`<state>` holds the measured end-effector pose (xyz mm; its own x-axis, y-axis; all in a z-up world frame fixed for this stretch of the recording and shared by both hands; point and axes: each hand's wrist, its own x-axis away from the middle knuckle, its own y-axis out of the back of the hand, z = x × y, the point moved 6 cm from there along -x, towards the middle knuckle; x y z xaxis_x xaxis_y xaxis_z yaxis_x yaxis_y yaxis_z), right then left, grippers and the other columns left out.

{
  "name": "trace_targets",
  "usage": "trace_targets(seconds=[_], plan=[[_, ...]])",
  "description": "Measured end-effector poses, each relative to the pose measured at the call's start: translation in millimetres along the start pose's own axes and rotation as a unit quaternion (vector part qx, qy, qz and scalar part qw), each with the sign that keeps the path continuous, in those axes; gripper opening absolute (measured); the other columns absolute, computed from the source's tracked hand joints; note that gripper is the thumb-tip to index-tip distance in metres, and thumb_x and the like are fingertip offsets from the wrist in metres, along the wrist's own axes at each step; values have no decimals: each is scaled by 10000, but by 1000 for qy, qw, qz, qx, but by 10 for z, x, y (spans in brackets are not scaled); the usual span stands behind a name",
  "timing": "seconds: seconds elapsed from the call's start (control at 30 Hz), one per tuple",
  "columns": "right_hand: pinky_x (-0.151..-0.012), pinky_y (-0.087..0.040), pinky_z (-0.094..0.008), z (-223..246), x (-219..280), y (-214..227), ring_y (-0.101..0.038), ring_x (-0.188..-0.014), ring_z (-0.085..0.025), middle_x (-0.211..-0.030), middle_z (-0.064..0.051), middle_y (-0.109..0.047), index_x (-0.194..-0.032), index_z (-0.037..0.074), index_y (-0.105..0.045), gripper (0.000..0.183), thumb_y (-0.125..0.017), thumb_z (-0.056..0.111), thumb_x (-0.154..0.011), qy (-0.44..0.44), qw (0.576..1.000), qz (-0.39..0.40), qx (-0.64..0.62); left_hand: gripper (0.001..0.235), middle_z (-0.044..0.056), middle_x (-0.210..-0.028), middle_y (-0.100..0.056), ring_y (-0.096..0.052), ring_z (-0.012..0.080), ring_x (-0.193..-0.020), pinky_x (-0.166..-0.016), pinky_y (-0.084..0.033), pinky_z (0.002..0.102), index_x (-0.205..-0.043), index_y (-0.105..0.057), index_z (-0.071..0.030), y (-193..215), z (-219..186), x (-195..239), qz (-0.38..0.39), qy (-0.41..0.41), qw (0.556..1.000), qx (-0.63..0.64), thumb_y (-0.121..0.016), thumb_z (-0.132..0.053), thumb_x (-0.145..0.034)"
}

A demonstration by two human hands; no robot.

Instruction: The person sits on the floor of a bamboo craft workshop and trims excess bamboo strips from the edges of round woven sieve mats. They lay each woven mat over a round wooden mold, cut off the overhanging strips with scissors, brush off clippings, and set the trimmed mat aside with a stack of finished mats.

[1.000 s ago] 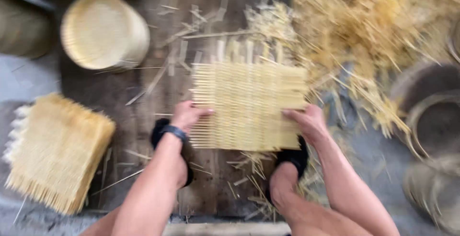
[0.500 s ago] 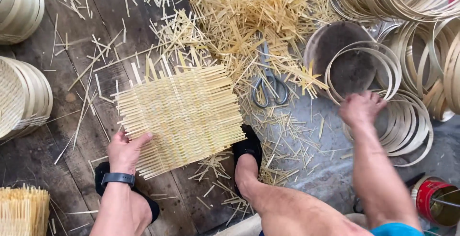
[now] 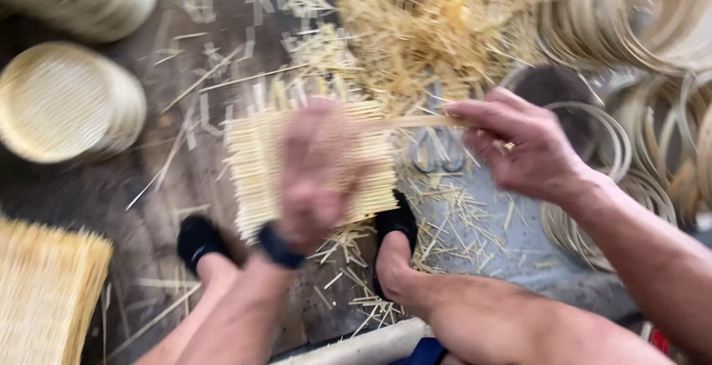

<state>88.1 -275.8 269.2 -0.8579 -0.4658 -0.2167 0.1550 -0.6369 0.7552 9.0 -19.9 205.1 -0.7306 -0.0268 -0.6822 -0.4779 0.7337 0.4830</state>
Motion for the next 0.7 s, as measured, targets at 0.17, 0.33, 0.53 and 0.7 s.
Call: trace_targets(seconds=[0.17, 0.33, 0.53, 0.7], plan=[[-680, -557, -324, 837, -324, -181, -677, -797, -195, -992, -113, -680, -1153, 0, -703, 225, -778, 85, -959, 181, 980, -1, 84, 232, 67, -1010, -698, -580, 144, -798, -666, -482, 306, -1173, -789, 18, 44, -185, 5, -23, 315, 896, 313, -778, -107, -978], [-617, -555, -327, 1336, -429, -574, -675, -775, -202, -939, -70, -663, -992, 59, -742, 149, -829, 127, -891, 297, 952, 55, 48, 481, 13, -678, -582, -541, 107, -532, -431, -418, 277, -787, -662, -68, 166, 128, -1, 58, 531, 694, 483, -561, -523, -909], [-569, -545, -363, 1551, -354, -1249, -666, -733, -221, -776, -64, -609, -836, 56, -737, 99, -810, 20, -779, 314, 937, 87, 123, 774, -48, -504, -332, -271, 91, -399, -349, -178, 302, -570, -379, -180, 99, 346, 217, 196, 573, 662, 441, -238, -881, -868], [-644, -579, -323, 1286, -490, -1303, -676, -792, -195, -907, -62, -659, -959, 67, -748, 120, -782, 96, -848, 283, 949, 135, -18, 729, -53, -497, -359, -295, 81, -385, -341, -200, 271, -595, -438, -175, -20, 500, 469, 150, 608, 605, 492, -313, -818, -914]])
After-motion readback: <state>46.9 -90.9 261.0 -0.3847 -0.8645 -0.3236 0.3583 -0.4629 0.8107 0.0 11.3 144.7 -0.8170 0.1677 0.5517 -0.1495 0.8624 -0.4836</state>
